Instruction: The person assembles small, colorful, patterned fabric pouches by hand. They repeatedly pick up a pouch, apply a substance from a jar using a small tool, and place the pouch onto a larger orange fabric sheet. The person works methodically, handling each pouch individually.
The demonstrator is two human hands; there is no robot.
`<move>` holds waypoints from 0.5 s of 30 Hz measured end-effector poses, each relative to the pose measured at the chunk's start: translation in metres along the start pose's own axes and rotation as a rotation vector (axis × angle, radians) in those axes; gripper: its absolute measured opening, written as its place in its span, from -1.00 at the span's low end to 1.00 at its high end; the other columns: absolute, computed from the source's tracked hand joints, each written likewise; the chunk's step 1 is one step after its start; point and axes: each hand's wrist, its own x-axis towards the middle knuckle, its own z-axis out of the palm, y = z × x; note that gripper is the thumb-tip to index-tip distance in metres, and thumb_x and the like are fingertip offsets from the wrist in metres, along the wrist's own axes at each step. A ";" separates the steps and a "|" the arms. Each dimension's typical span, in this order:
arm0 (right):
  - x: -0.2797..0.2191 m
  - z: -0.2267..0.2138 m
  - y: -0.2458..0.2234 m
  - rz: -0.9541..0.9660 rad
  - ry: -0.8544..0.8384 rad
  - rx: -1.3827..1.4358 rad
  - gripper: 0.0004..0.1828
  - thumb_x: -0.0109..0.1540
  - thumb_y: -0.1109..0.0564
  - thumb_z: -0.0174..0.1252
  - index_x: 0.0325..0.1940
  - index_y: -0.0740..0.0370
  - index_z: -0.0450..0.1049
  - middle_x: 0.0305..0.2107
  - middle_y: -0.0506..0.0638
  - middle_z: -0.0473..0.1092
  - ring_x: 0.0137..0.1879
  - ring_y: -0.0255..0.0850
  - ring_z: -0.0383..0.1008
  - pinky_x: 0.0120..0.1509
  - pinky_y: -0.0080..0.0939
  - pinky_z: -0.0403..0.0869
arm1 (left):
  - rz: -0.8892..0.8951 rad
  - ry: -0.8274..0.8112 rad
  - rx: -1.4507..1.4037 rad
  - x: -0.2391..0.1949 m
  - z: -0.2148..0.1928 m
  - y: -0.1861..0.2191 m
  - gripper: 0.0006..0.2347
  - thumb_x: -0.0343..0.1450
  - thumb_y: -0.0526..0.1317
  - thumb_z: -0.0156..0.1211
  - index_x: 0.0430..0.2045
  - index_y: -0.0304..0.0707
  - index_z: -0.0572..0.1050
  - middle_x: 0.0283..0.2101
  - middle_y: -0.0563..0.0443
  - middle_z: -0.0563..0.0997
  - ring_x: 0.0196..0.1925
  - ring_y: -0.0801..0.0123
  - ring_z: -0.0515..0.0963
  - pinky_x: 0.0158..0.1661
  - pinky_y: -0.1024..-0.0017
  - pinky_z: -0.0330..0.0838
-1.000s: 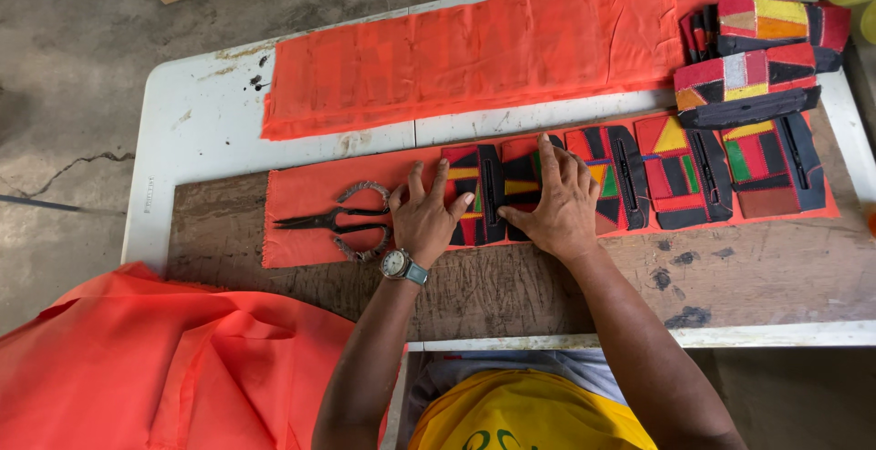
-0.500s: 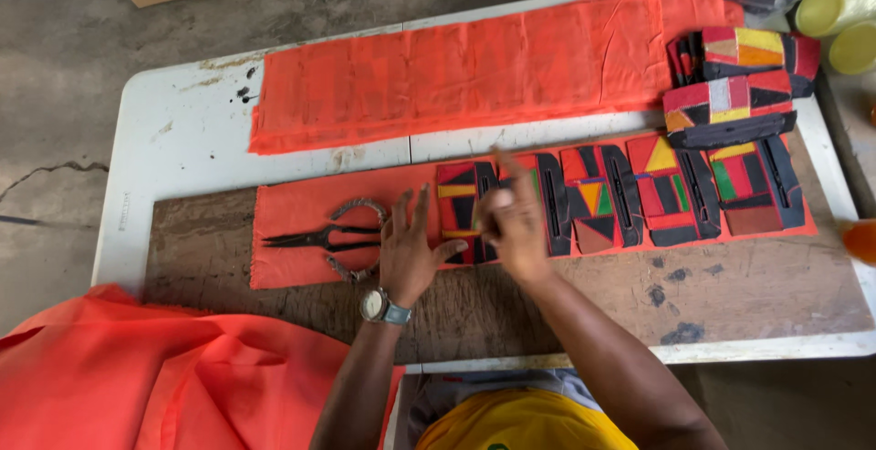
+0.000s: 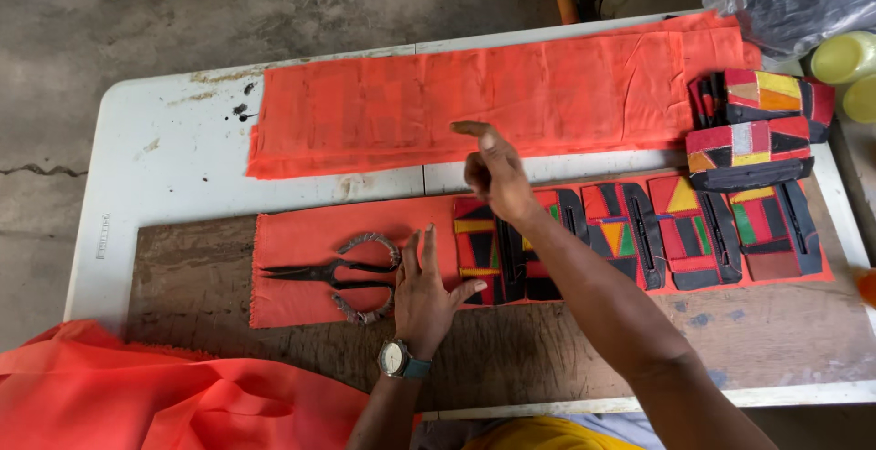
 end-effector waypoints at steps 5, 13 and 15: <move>0.019 0.021 -0.001 0.065 -0.030 0.038 -0.25 0.40 -0.43 -0.22 0.38 0.18 0.32 -0.65 -0.15 0.19 -0.62 -0.43 0.03 -0.58 -0.31 0.10 | -0.027 -0.013 -0.029 0.004 0.003 -0.007 0.04 0.12 0.38 0.30 0.43 -0.22 0.02 0.36 -0.44 0.19 0.29 -0.42 0.31 0.06 -0.15 0.43; 0.000 0.055 0.011 -0.026 -0.020 -0.088 -0.31 0.40 -0.37 -0.23 0.28 0.20 0.37 -0.66 -0.13 0.24 -0.62 -0.43 0.11 -0.55 -0.35 0.12 | 0.104 0.411 -0.635 -0.010 0.021 -0.036 -0.27 0.48 0.14 0.22 0.42 -0.35 0.07 0.34 -0.35 0.37 0.37 -0.06 0.44 0.26 0.01 0.44; -0.017 0.059 0.018 -0.003 -0.047 -0.106 -0.37 0.45 -0.31 -0.16 0.31 0.24 0.36 -0.60 -0.11 0.26 -0.52 -0.42 0.18 -0.44 -0.35 0.22 | 0.046 0.558 -0.895 -0.011 0.025 -0.043 -0.38 0.58 0.11 0.07 0.40 -0.35 0.09 0.30 -0.30 0.40 0.32 0.06 0.49 0.20 0.10 0.51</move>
